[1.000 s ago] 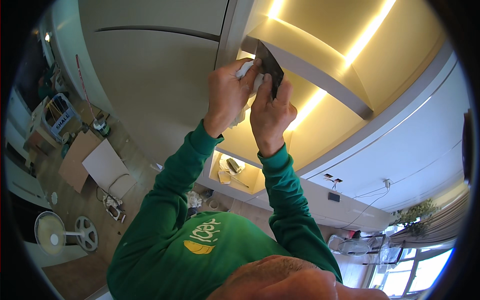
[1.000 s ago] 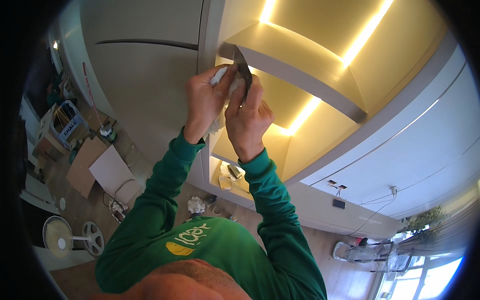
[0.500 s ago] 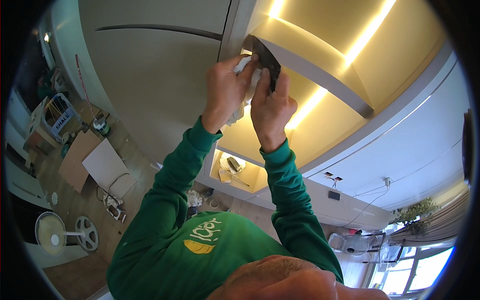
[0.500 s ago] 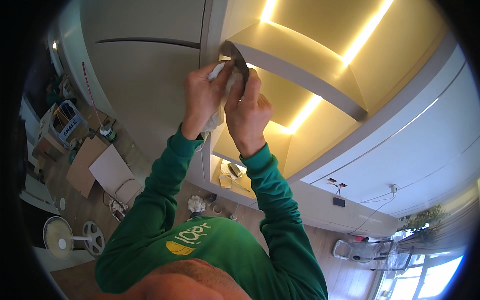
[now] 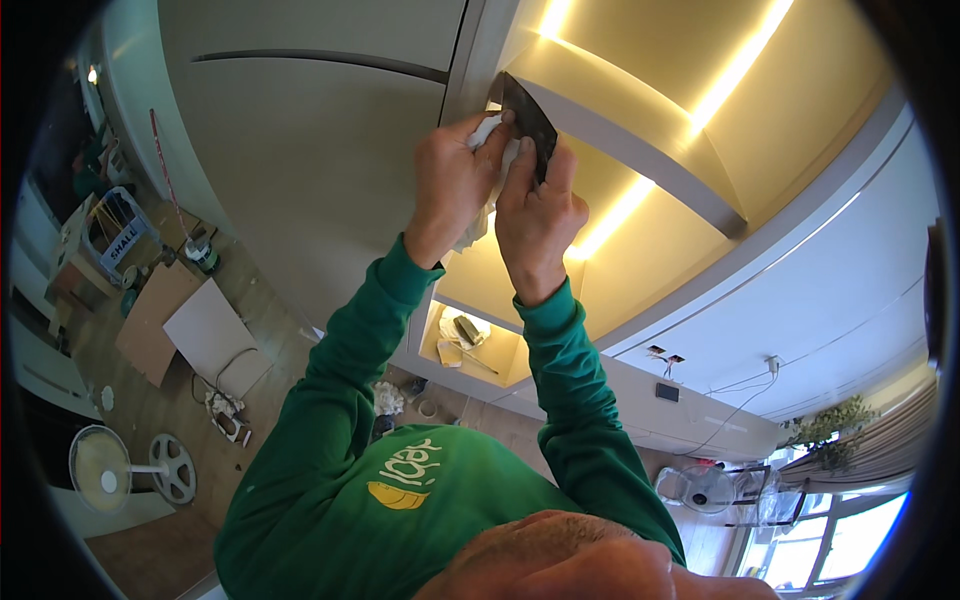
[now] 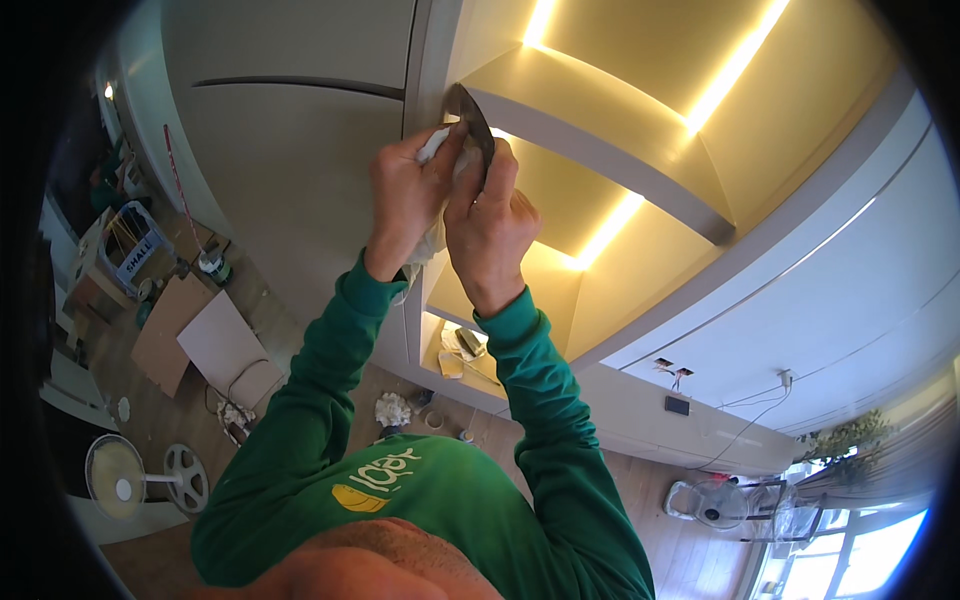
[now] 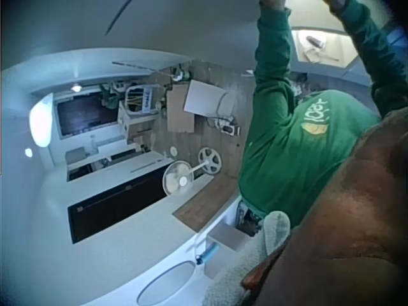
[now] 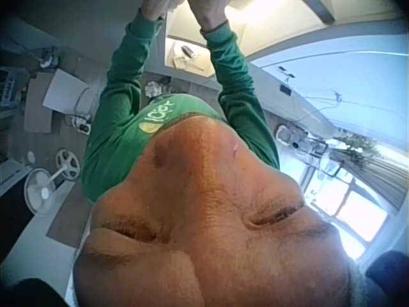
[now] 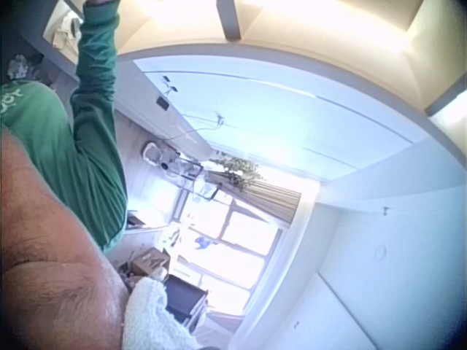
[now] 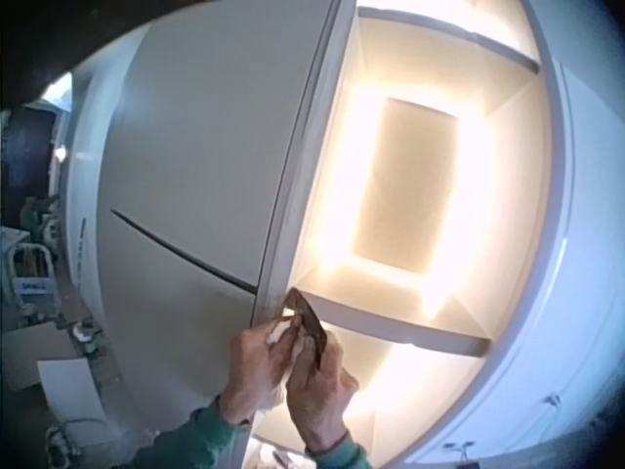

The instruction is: The person sands the underside of a cabinet shelf using a small sanding block and wipes the surface with a white cloth.

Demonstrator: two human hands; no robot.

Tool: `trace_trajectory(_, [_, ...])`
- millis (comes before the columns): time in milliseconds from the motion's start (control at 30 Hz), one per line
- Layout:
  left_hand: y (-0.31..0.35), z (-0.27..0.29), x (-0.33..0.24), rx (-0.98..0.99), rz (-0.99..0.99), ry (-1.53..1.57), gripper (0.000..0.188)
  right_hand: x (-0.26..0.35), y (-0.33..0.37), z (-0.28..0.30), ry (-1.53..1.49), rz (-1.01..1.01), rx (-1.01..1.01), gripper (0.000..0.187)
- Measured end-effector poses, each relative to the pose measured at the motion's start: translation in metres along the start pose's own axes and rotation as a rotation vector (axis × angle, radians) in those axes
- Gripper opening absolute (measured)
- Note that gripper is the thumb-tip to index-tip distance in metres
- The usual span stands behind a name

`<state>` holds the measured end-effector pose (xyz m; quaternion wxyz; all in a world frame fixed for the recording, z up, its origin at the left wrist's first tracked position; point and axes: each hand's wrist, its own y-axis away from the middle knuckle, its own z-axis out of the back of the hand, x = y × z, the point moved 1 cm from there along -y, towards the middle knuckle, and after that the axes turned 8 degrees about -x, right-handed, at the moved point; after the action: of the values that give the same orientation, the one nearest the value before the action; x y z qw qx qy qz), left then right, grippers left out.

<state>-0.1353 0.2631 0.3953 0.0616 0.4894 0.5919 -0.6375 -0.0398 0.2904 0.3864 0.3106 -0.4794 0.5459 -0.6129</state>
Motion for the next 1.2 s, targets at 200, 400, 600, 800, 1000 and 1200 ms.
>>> trace_trajectory(200, [0.016,0.014,-0.001,0.098,0.048,-0.036,0.018,-0.013,0.002,0.051,-0.045,-0.051,0.075,0.025])
trace_trajectory(400, [0.032,0.002,-0.018,0.157,-0.193,-0.042,0.046,-0.055,0.054,0.146,-0.065,-0.475,-0.087,0.017])
trace_trajectory(600, [0.031,-0.042,-0.014,0.393,-0.235,-0.498,0.104,-0.069,0.034,0.189,-0.169,-0.618,-0.279,0.016])
trace_trajectory(800, [0.059,-0.091,-0.013,0.531,-0.612,-0.55,0.107,-0.088,0.03,0.211,-0.208,-0.637,-0.352,0.016])
trace_trajectory(1000, [0.077,-0.133,-0.043,0.629,-0.845,-0.601,0.107,-0.089,0.02,0.211,-0.245,-0.663,-0.356,0.015])
trace_trajectory(1200, [0.061,-0.117,-0.043,0.604,-0.792,-0.617,0.105,-0.091,0.004,0.209,-0.181,-0.573,-0.303,0.014])
